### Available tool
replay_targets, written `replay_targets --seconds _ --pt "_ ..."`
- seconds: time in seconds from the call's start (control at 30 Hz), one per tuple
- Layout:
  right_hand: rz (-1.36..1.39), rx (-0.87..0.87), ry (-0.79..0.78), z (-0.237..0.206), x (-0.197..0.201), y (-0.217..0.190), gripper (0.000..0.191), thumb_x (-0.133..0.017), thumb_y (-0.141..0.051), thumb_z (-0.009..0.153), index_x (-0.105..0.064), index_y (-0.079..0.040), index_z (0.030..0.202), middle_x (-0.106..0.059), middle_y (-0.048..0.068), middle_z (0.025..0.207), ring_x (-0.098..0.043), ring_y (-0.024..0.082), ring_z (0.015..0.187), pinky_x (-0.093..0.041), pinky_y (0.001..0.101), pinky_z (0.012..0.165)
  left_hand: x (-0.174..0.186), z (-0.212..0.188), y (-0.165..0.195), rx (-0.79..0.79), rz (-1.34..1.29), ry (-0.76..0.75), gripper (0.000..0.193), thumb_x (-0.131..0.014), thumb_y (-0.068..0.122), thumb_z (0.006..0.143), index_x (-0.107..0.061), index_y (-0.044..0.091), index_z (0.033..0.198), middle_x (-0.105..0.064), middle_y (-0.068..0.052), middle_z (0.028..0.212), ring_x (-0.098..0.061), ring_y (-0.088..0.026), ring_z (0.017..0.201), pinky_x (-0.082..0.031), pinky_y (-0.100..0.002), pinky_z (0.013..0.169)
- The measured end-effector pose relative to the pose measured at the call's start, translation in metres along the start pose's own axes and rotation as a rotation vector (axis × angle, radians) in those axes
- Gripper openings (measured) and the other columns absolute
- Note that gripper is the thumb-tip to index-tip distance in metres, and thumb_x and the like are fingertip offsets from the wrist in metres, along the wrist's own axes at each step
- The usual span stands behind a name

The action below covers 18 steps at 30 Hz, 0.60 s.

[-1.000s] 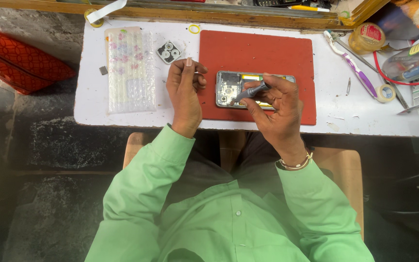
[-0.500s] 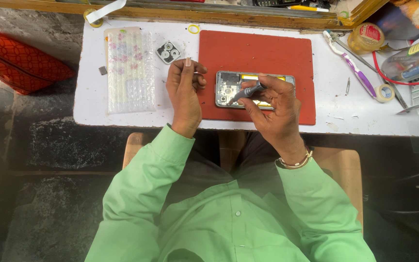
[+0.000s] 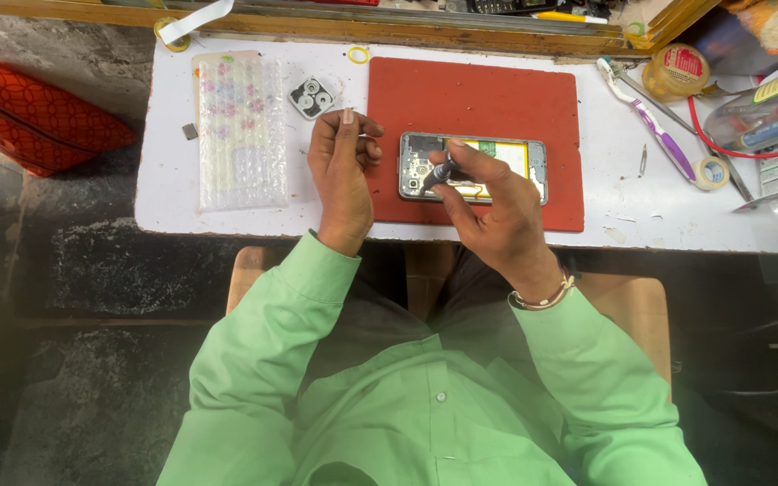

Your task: The person uses a screwdriver to remove screws from a disassembled smartphone, cleans the camera module area with a blue cloth, and then removes the protective film from a new back cover. The person handles the phone, camera module, back cover, and tools throughout the clip.

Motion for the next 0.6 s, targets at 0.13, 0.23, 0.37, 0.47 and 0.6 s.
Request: replay_targets --seconds 0.13,0.23,0.37,0.47,0.6 --pt "-0.142 0.147 0.030 0.013 0.005 -0.016 0.065 -0.085 -0.003 0.082 -0.048 -0.008 0.135 -0.065 0.020 0.113 -0.068 0.035 0.102 -0.058 0.0405 0.088 -0.003 0.000 0.002 0.008 0.008 0.005 0.019 -0.055 0.025 0.109 -0.057 0.008 0.100 -0.066 -0.005 0.089 -0.054 -0.007 0.070 -0.046 -0.023 0.065" --pt "-0.092 0.052 -0.030 0.015 0.001 -0.008 0.065 -0.085 -0.003 0.088 -0.050 -0.010 0.142 -0.067 0.016 0.120 -0.069 0.032 0.111 -0.058 0.0395 0.096 -0.005 0.000 0.002 -0.004 0.002 -0.005 0.020 -0.055 0.025 0.110 -0.058 0.008 0.100 -0.066 -0.005 0.089 -0.054 -0.007 0.070 -0.046 -0.023 0.065" --pt "-0.148 0.069 -0.047 0.013 0.000 -0.002 0.068 -0.092 -0.013 0.085 -0.051 -0.011 0.139 -0.065 0.015 0.120 -0.061 0.031 0.113 -0.050 0.0434 0.097 -0.005 0.001 0.001 0.006 0.000 0.008 0.019 -0.055 0.025 0.109 -0.057 0.008 0.100 -0.066 -0.005 0.089 -0.055 -0.007 0.069 -0.046 -0.023 0.065" --pt "-0.039 0.008 -0.058 0.011 -0.002 0.005 0.059 -0.082 -0.005 0.098 -0.050 -0.013 0.148 -0.073 0.006 0.126 -0.070 0.023 0.120 -0.048 0.0450 0.117 -0.005 0.000 0.002 0.009 0.008 0.008 0.019 -0.055 0.025 0.109 -0.057 0.008 0.100 -0.067 -0.005 0.089 -0.054 -0.007 0.069 -0.046 -0.023 0.064" --pt "-0.172 0.023 -0.055 0.014 0.002 0.005 0.065 -0.091 -0.015 0.084 -0.054 -0.009 0.136 -0.068 0.012 0.114 -0.064 0.032 0.108 -0.046 0.0473 0.105 -0.006 -0.001 0.003 0.011 0.018 0.005 0.020 -0.055 0.026 0.109 -0.057 0.009 0.100 -0.066 -0.005 0.090 -0.054 -0.007 0.069 -0.045 -0.023 0.064"
Point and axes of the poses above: each hand's wrist, its own z-axis towards the middle knuckle, its own x-axis out of the back of the hand, y = z × x, the point moved 8 cm from there along z, towards the middle knuckle
